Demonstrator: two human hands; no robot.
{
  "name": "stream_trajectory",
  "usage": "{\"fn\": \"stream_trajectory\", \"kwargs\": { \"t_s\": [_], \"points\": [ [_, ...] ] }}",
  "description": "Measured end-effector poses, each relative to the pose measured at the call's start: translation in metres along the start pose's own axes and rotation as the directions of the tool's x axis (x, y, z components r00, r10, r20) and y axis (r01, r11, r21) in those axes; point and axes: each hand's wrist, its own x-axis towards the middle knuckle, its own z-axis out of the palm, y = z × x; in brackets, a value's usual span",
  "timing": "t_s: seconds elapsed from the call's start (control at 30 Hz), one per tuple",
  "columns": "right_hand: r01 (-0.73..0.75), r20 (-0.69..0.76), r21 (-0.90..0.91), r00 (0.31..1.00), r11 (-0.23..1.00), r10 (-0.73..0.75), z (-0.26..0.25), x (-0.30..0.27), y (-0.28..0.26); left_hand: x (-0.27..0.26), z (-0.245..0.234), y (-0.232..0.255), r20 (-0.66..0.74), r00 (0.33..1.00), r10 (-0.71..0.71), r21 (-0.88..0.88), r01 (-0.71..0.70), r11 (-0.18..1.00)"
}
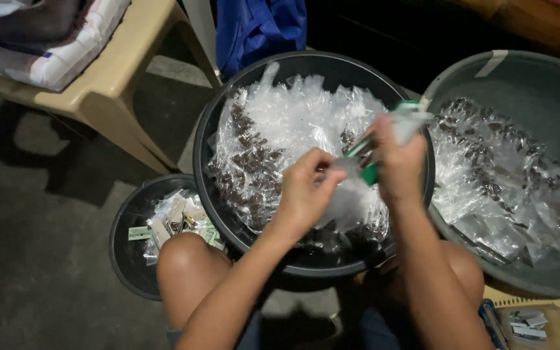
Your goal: The person is attaching paper labels to small plastic bags using a hand stapler.
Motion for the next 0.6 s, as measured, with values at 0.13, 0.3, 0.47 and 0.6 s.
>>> {"fn": "stream_trajectory", "kwargs": {
  "t_s": [0.13, 0.3, 0.47, 0.6],
  "points": [
    [-0.062, 0.007, 0.075, 0.998, 0.995, 0.062, -0.024, -0.018, -0.062, 0.003, -0.028, 0.020, -0.010, 0.980, -0.197, -0.123, 0.194, 0.973],
    [-0.195, 0.174, -0.200, 0.957, 0.960, 0.231, -0.048, -0.043, -0.031, 0.013, -0.014, 0.000, 0.052, 0.978, -0.204, -0.260, 0.210, 0.943],
    [0.015, 0.101, -0.324, 0.995, 0.946, 0.019, -0.046, -0.045, -0.022, -0.002, -0.006, 0.060, 0.134, 0.987, -0.089, 0.303, 0.045, 0.952],
    [0.410, 0.280, -0.495, 0.910, 0.766, -0.306, -0.033, -0.068, -0.016, -0.006, 0.008, 0.013, 0.215, 0.974, -0.072, 0.603, -0.075, 0.795]
  ]
}}
